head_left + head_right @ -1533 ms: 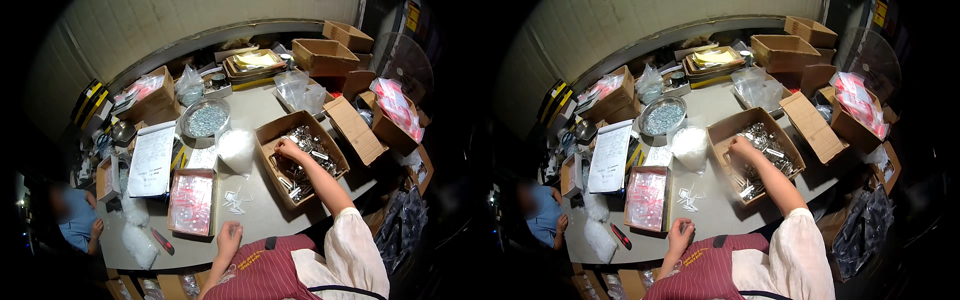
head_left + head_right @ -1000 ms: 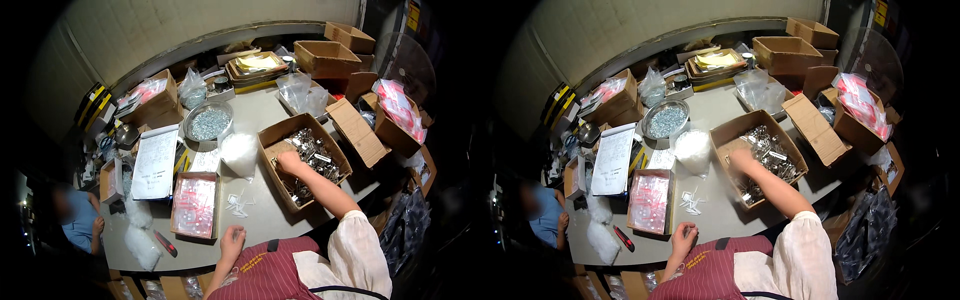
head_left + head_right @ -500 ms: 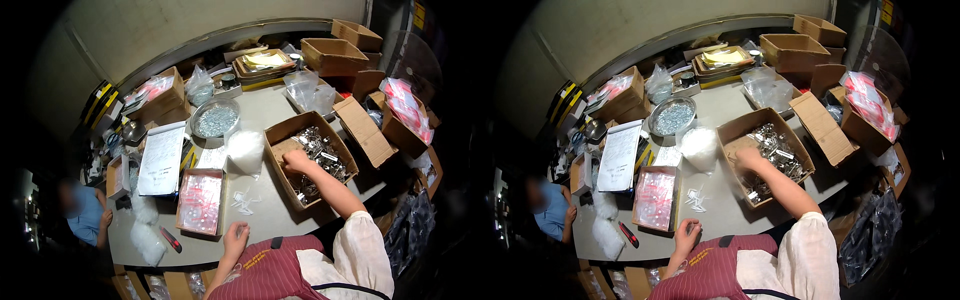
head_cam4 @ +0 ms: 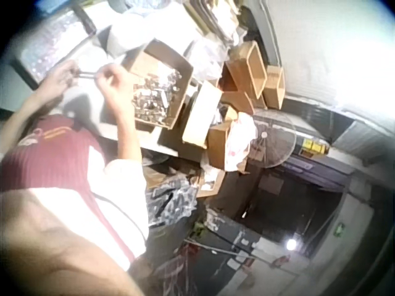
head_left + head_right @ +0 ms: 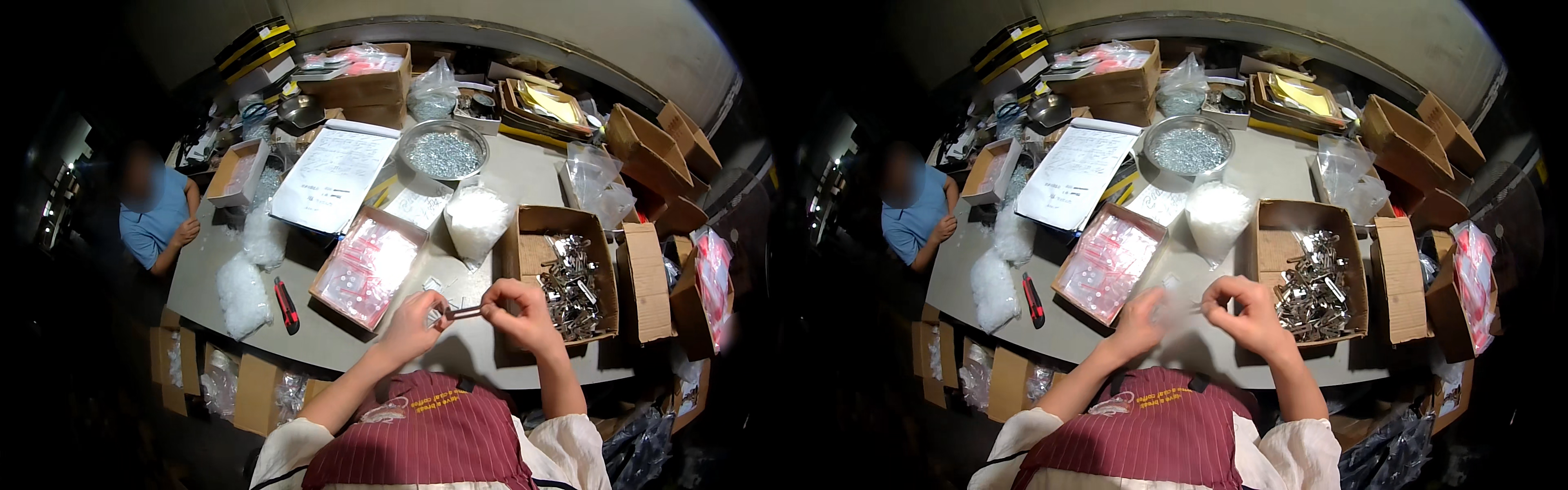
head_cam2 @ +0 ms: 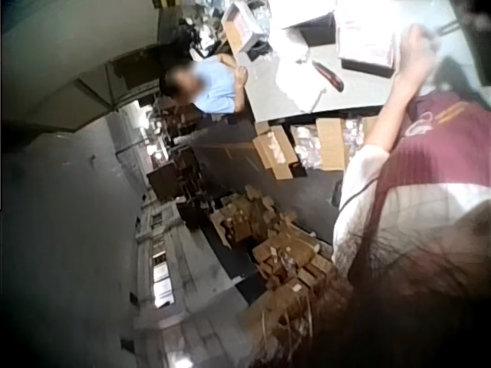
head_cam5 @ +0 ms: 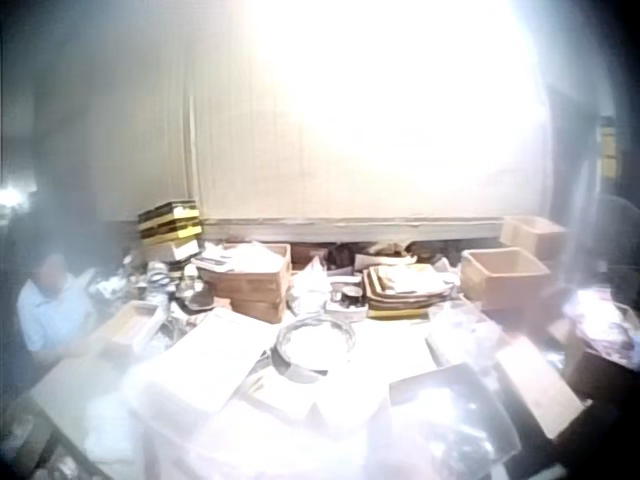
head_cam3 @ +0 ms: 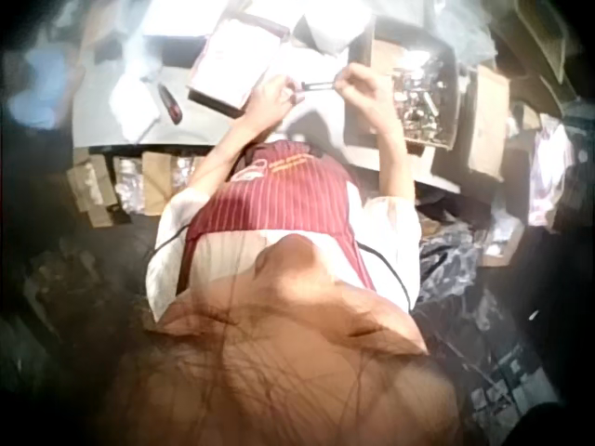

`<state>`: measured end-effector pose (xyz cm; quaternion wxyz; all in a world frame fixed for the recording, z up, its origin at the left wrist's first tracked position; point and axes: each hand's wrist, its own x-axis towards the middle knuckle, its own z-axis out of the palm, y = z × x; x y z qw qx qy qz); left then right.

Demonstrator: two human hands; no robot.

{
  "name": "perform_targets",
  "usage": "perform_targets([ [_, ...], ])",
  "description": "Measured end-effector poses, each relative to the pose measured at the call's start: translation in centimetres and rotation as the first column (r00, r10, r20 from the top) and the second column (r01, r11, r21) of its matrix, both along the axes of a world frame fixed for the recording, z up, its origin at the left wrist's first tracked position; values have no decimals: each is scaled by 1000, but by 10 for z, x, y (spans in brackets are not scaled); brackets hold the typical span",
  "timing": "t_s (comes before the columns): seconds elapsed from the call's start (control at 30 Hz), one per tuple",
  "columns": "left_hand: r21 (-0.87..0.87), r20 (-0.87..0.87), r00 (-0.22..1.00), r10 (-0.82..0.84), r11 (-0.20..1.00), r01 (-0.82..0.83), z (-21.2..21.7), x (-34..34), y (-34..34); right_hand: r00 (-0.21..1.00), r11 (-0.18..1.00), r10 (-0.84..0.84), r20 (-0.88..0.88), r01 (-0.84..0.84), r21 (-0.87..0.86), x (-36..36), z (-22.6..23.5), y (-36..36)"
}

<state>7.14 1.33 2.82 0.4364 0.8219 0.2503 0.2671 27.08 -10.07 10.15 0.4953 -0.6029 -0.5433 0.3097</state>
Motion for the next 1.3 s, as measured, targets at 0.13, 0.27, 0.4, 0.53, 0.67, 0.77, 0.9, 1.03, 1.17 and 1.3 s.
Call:
perform_targets([
  [0.13,29,69,997,-38,999,36,-11,4,1,949,998,64,310,-60,-21,-17,-4,14],
  [0.27,130,37,993,-113,986,107,-28,-1,8,882,970,188,432,-236,58,-27,3,27],
  [0.4,-561,153,977,-148,801,209,8,-7,9,894,928,202,400,-305,214,-26,12,40],
  [0.53,-695,209,923,-322,616,372,17,-20,26,777,849,265,571,-469,245,-31,18,56],
  [0.67,-763,358,889,-284,460,454,38,-24,27,955,954,294,-42,-291,67,-21,4,63],
  [0.77,-792,406,884,-233,394,467,30,-29,23,917,990,138,-373,-143,16,-10,-8,64],
  [0.9,-823,397,901,-173,367,433,39,-31,18,929,994,101,-357,-108,2,-9,-14,64],
  [1.03,-785,393,893,-218,426,450,43,-33,19,967,998,70,-244,-70,10,-9,-15,60],
  [1.17,-661,288,944,-163,679,319,45,-42,22,994,985,107,-21,-103,141,-23,-5,50],
  [1.3,-389,277,961,8,915,104,61,-40,21,987,970,84,140,-113,216,-38,3,46],
])
